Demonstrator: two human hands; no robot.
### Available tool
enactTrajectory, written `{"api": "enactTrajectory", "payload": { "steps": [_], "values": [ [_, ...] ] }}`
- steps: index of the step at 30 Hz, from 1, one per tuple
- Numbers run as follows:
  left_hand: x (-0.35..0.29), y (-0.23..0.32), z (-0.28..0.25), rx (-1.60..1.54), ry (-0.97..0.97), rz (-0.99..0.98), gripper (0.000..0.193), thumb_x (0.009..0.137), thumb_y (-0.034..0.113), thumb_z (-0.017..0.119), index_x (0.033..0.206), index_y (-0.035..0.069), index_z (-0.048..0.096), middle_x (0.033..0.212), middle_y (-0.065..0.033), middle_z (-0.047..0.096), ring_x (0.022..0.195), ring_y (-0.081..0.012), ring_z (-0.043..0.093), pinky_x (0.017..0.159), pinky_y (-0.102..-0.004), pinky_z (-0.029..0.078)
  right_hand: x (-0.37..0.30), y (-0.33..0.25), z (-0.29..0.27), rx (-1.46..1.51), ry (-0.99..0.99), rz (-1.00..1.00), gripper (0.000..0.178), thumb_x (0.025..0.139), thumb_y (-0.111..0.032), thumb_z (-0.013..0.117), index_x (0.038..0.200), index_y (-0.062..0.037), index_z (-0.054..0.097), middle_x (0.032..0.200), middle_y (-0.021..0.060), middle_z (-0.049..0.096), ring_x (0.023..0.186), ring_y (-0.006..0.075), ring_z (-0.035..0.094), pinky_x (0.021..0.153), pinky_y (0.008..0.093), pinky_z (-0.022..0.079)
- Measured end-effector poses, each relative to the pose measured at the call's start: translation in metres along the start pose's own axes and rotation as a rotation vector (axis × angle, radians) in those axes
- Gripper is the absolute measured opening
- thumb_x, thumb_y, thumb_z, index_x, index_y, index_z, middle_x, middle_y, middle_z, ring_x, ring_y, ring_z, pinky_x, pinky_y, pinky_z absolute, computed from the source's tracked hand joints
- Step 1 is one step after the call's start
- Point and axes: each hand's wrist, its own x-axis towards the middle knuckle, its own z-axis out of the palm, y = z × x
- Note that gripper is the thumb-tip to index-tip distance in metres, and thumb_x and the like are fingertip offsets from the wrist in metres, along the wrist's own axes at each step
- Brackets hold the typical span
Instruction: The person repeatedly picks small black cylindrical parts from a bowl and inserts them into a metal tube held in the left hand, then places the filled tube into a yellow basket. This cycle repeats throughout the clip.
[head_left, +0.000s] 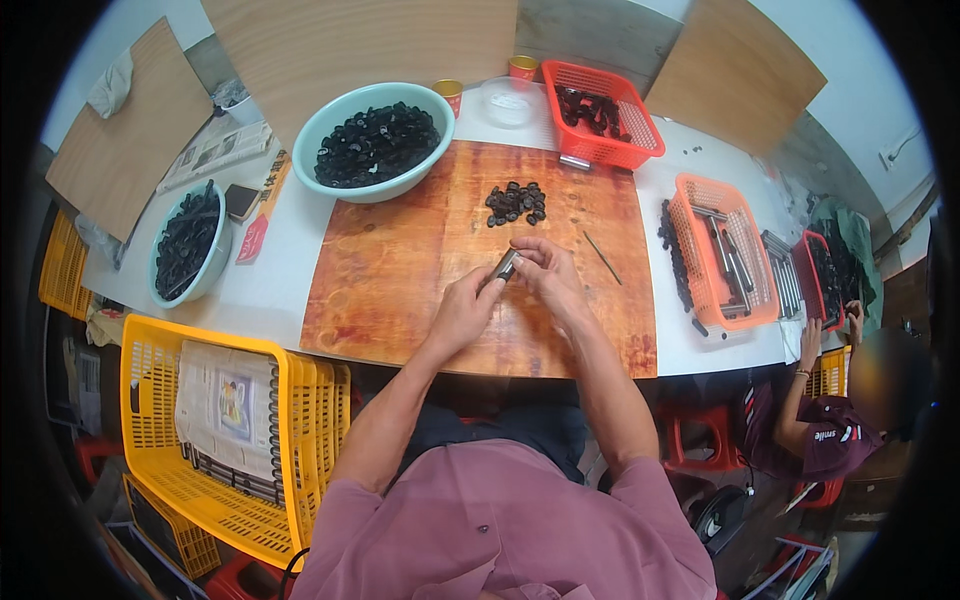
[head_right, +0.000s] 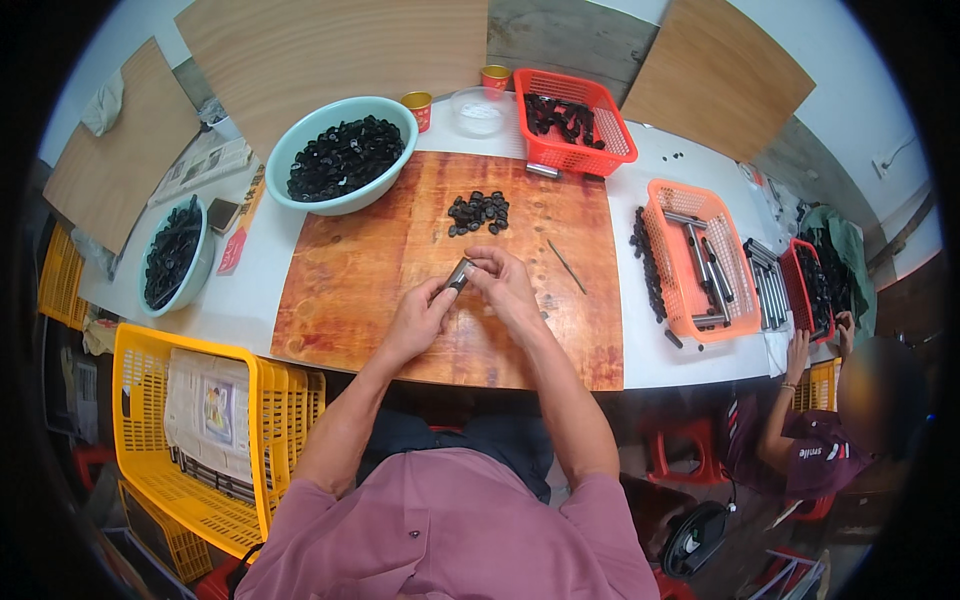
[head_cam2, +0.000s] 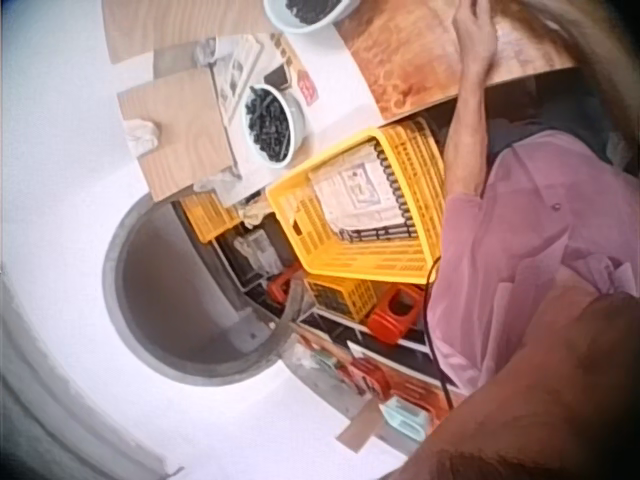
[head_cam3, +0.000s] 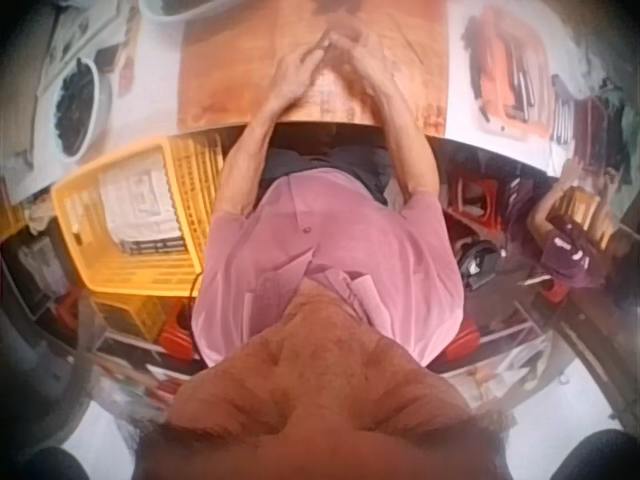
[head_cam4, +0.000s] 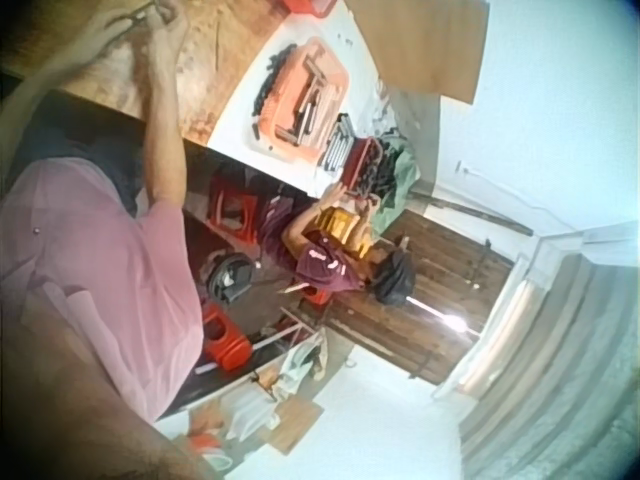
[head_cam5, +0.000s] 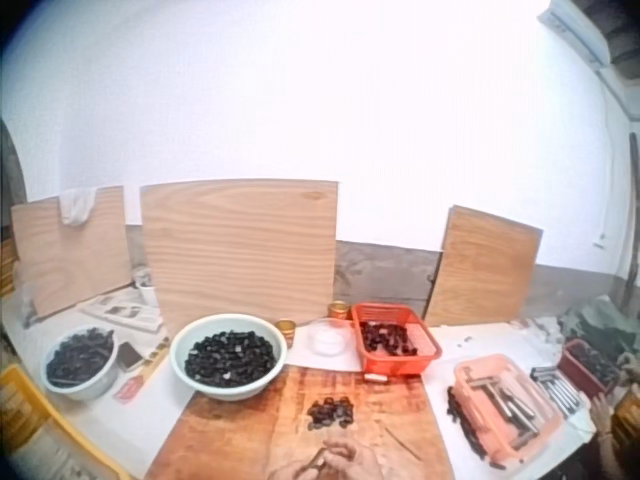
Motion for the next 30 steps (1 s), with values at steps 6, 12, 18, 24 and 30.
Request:
{"api": "enactTrajectory", "payload": {
  "steps": [6, 12, 18, 24, 30],
  "values": [
    [0.000, 0.001, 0.002, 0.448, 0.111, 0.429, 0.027, 0.098, 0.012, 0.061, 0.120, -0.003, 0.059, 0.095, -0.0229, 0.065, 0.088, -0.0399, 0.064, 0.075, -0.0454, 0.051, 0.002, -0.001, -0.017, -0.134, -0.037, -0.067, 0.030, 0.095, -0.012, 0.067, 0.121, 0.0033, 0.066, 0.094, 0.0053, 0.070, 0.076, 0.0090, 0.061, 0.063, 0.0243, 0.049],
    [0.006, -0.005, -0.003, 0.785, 0.102, 0.536, 0.033, 0.093, 0.010, 0.066, 0.123, -0.002, 0.057, 0.102, -0.0225, 0.064, 0.093, -0.0416, 0.063, 0.081, -0.0488, 0.050, 0.009, 0.005, -0.021, -0.254, -0.022, -0.030, 0.031, 0.093, -0.012, 0.069, 0.120, 0.0035, 0.069, 0.097, 0.0081, 0.072, 0.077, 0.0119, 0.063, 0.068, 0.0273, 0.052],
    [0.011, -0.005, -0.004, 1.001, 0.102, 0.640, 0.036, 0.089, 0.012, 0.070, 0.120, -0.001, 0.059, 0.100, -0.0179, 0.064, 0.094, -0.0357, 0.062, 0.082, -0.0450, 0.050, 0.020, 0.030, -0.029, -0.272, -0.026, -0.067, 0.032, 0.090, -0.003, 0.067, 0.121, 0.0041, 0.068, 0.103, 0.0113, 0.073, 0.093, 0.0177, 0.069, 0.083, 0.0314, 0.055],
    [0.011, -0.010, -0.001, 0.985, 0.123, 0.651, 0.034, 0.086, 0.012, 0.073, 0.116, 0.000, 0.062, 0.101, -0.0158, 0.065, 0.094, -0.0341, 0.062, 0.083, -0.0439, 0.051, 0.017, 0.042, -0.031, -0.212, -0.055, -0.132, 0.028, 0.089, 0.006, 0.062, 0.116, 0.0034, 0.068, 0.103, 0.0107, 0.073, 0.098, 0.0178, 0.069, 0.088, 0.0322, 0.055],
    [0.007, -0.010, 0.002, 0.920, 0.156, 0.623, 0.032, 0.085, 0.012, 0.075, 0.113, 0.001, 0.064, 0.103, -0.0151, 0.066, 0.094, -0.0341, 0.062, 0.084, -0.0433, 0.052, 0.006, 0.040, -0.032, -0.222, -0.069, -0.158, 0.025, 0.089, 0.008, 0.062, 0.113, 0.0025, 0.067, 0.100, 0.0088, 0.073, 0.095, 0.0166, 0.070, 0.086, 0.0312, 0.055]
  ]
}}
